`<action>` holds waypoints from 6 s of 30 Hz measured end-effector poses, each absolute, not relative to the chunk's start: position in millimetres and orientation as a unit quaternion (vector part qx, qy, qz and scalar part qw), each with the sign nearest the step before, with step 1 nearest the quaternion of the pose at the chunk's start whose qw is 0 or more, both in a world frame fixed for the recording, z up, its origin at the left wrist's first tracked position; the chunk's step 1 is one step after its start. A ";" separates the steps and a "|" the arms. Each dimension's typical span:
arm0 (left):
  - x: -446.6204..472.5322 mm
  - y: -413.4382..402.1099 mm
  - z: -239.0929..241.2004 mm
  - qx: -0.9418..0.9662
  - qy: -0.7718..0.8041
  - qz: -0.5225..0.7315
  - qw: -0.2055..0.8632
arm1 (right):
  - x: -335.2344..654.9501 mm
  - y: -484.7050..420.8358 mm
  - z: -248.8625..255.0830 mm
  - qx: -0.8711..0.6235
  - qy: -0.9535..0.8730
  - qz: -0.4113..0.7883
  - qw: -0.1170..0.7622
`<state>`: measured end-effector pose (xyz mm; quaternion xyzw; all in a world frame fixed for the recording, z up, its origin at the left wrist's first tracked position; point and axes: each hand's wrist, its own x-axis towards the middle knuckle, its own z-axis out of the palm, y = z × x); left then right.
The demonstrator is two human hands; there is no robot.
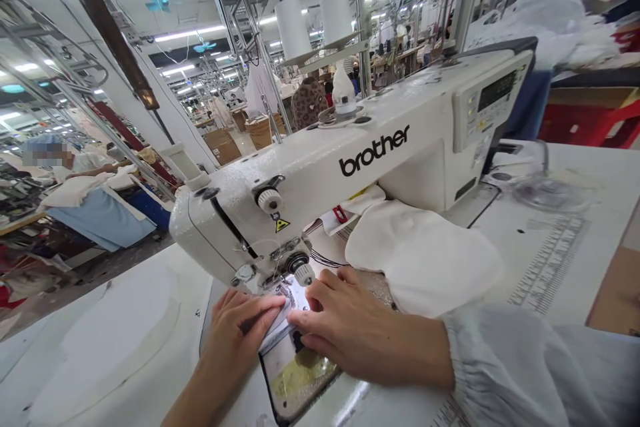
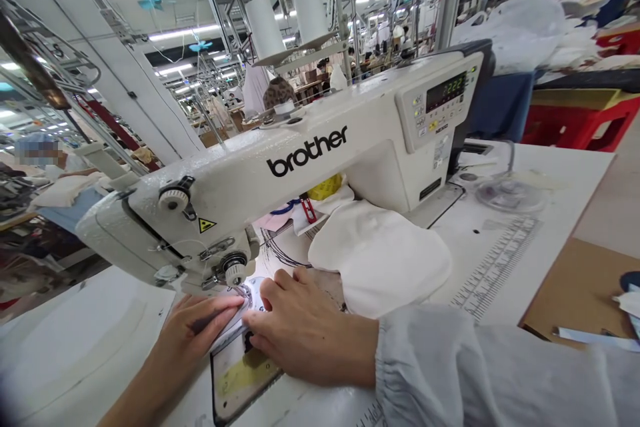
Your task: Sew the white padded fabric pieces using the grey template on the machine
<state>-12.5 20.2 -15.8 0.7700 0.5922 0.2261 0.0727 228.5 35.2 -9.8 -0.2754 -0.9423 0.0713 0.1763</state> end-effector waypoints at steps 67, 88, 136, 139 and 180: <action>-2.5 -9.6 -38.8 0.793 0.557 0.220 -0.108 | 228.6 32.7 -6.7 -0.276 -0.944 0.051 0.175; 12.2 -26.5 -53.4 0.746 0.645 0.115 -0.120 | 229.2 34.0 -10.5 -0.269 -0.944 0.041 0.187; 56.3 -21.9 -22.9 0.664 0.736 0.121 -0.063 | 253.9 -8.4 -12.9 -0.170 -0.955 0.074 0.233; 57.3 -23.9 -20.4 0.662 0.738 0.119 -0.055 | 255.2 -23.0 -11.7 -0.161 -0.959 0.081 0.219; 69.7 -32.8 -21.9 0.702 0.684 0.130 -0.152 | 238.4 -35.1 -32.9 -0.190 -0.947 0.066 0.251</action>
